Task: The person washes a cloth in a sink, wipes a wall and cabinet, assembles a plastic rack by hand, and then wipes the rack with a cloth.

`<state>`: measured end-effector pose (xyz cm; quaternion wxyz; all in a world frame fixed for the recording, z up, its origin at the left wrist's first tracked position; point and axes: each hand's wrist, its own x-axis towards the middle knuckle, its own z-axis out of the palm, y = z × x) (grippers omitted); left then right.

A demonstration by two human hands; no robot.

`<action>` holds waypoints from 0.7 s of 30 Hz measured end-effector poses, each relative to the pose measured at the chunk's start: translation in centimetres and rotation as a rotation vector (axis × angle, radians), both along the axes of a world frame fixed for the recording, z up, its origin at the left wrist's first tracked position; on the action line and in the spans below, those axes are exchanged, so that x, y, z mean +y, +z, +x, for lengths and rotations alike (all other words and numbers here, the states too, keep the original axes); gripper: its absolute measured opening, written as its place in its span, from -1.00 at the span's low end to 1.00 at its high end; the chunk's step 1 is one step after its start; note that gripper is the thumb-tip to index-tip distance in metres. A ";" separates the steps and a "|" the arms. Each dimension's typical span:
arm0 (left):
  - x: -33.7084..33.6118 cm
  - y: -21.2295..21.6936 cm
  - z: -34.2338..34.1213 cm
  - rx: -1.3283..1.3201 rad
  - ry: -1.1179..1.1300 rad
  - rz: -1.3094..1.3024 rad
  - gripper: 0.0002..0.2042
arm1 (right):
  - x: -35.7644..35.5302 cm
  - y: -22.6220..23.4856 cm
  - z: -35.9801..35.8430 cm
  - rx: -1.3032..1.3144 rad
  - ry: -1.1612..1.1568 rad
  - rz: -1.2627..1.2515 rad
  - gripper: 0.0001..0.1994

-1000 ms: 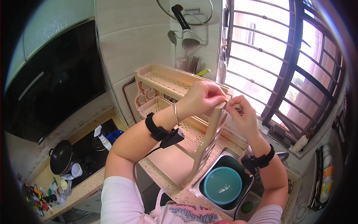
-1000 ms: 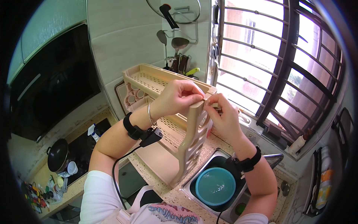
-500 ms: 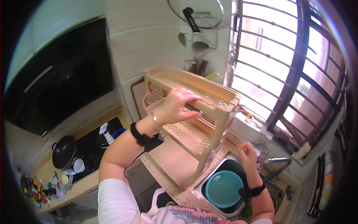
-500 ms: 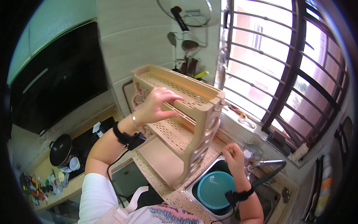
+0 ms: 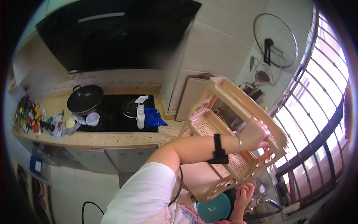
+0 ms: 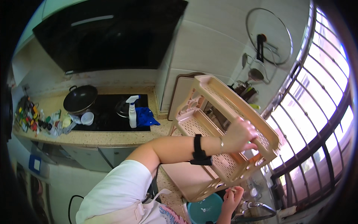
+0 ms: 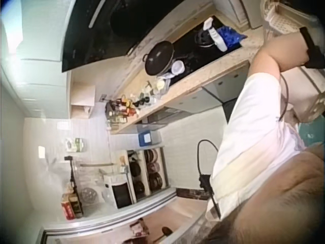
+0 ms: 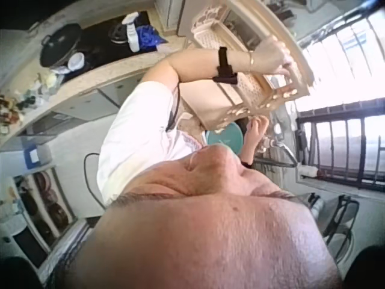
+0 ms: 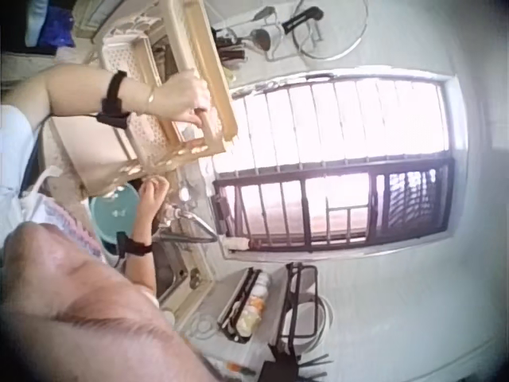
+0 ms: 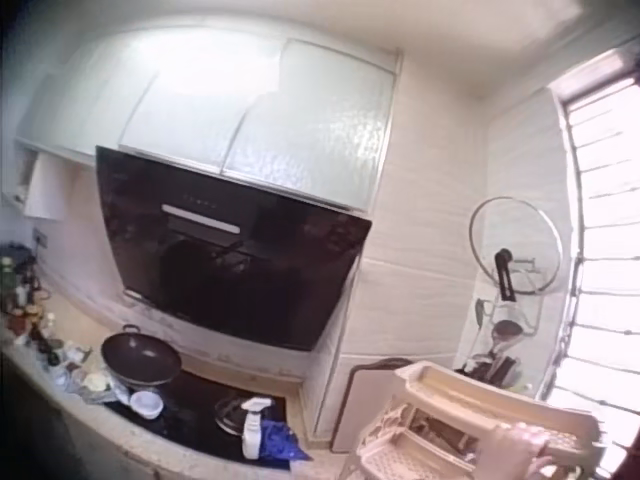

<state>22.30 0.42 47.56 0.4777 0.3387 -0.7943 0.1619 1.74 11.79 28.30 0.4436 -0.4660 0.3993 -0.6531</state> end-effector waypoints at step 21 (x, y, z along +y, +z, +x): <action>-9.7 -5.5 22.2 0.604 -0.562 0.423 -0.21 | 1.7 -3.8 -0.6 0.391 -0.479 0.034 -0.72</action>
